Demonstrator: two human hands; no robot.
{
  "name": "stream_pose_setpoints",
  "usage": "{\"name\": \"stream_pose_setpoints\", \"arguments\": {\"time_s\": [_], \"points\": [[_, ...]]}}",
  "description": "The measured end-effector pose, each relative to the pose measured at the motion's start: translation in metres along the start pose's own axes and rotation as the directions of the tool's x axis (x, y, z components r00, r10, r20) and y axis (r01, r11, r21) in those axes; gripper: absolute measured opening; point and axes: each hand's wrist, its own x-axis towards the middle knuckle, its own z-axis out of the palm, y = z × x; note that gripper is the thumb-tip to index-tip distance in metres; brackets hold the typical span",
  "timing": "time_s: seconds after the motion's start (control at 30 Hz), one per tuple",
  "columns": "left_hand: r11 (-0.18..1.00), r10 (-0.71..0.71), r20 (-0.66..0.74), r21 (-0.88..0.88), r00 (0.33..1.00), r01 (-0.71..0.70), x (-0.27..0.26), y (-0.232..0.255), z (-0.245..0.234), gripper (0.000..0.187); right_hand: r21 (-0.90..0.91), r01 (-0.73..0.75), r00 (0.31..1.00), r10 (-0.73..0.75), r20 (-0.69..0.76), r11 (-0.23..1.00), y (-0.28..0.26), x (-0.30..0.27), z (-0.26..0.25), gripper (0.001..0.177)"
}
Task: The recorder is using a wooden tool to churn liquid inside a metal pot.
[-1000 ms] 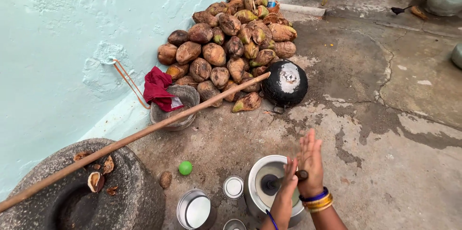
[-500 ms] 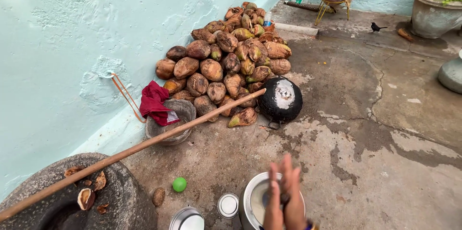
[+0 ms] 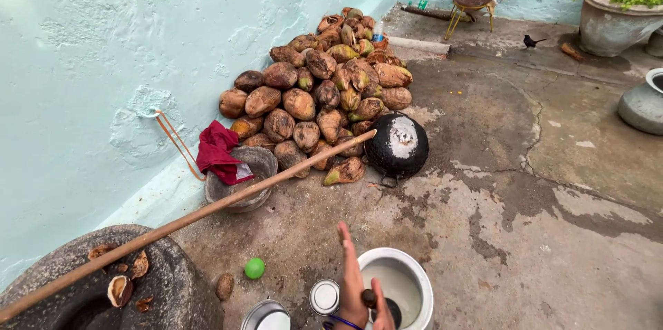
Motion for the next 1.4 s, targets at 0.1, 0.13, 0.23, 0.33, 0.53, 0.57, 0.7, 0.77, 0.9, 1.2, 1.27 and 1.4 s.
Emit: {"name": "stream_pose_setpoints", "arguments": {"time_s": [0.1, 0.13, 0.23, 0.33, 0.53, 0.57, 0.7, 0.77, 0.9, 1.2, 1.27, 1.4], "points": [[0.980, -0.168, 0.128, -0.083, 0.977, 0.180, -0.044, -0.116, 0.051, 0.061, -0.066, 0.140, 0.990, -0.138, 0.043, 0.988, -0.010, 0.005, 0.003, 0.078], [0.991, -0.130, 0.199, 0.016, 0.971, 0.130, -0.064, -0.201, 0.054, 0.063, -0.083, 0.182, 0.983, -0.178, 0.052, 0.980, -0.014, 0.005, 0.002, 0.075], [0.898, 0.078, 0.239, 0.404, 0.968, -0.172, -0.061, -0.317, 0.023, 0.066, -0.070, 0.265, 0.964, -0.266, -0.006, 0.962, -0.020, 0.023, -0.016, 0.071], [0.775, 0.182, 0.154, 0.585, 0.971, -0.238, -0.036, -0.210, 0.005, 0.064, -0.084, 0.412, 0.902, -0.393, 0.176, 0.907, 0.018, 0.015, -0.028, 0.069], [0.973, 0.194, 0.106, 0.105, 0.975, -0.205, -0.051, -0.099, 0.033, 0.054, -0.133, 0.367, 0.921, -0.340, 0.190, 0.921, 0.003, 0.017, -0.018, 0.074], [0.952, 0.271, 0.237, 0.074, 0.933, -0.296, -0.064, -0.123, 0.036, 0.053, -0.131, 0.326, 0.942, -0.310, 0.125, 0.936, 0.000, 0.015, -0.016, 0.075], [0.987, -0.073, 0.268, 0.155, 0.961, 0.031, -0.018, -0.098, 0.034, 0.062, -0.053, 0.252, 0.957, -0.240, 0.163, 0.966, 0.052, 0.053, -0.043, 0.073], [0.792, -0.569, 0.039, -0.242, 0.821, 0.561, 0.025, 0.039, 0.004, 0.070, -0.409, 0.621, 0.781, -0.485, 0.393, 0.669, 0.163, 0.063, -0.079, 0.072], [0.950, -0.298, -0.025, -0.108, 0.954, 0.294, 0.004, -0.034, 0.010, 0.071, -0.392, 0.568, 0.816, -0.433, 0.384, 0.723, 0.082, 0.048, -0.048, 0.080], [0.978, -0.167, 0.057, -0.118, 0.984, 0.172, 0.020, 0.033, 0.004, 0.070, -0.373, 0.589, 0.764, -0.344, 0.546, 0.717, 0.180, 0.096, -0.109, 0.103], [0.956, -0.272, 0.154, -0.066, 0.950, 0.285, 0.011, 0.025, 0.013, 0.069, -0.264, 0.554, 0.796, -0.411, 0.444, 0.789, 0.156, 0.076, -0.093, 0.094], [0.962, -0.229, 0.322, 0.218, 0.919, 0.163, -0.040, -0.098, 0.037, 0.070, -0.100, 0.231, 0.973, -0.227, 0.053, 0.968, -0.001, 0.017, -0.014, 0.087]]}}
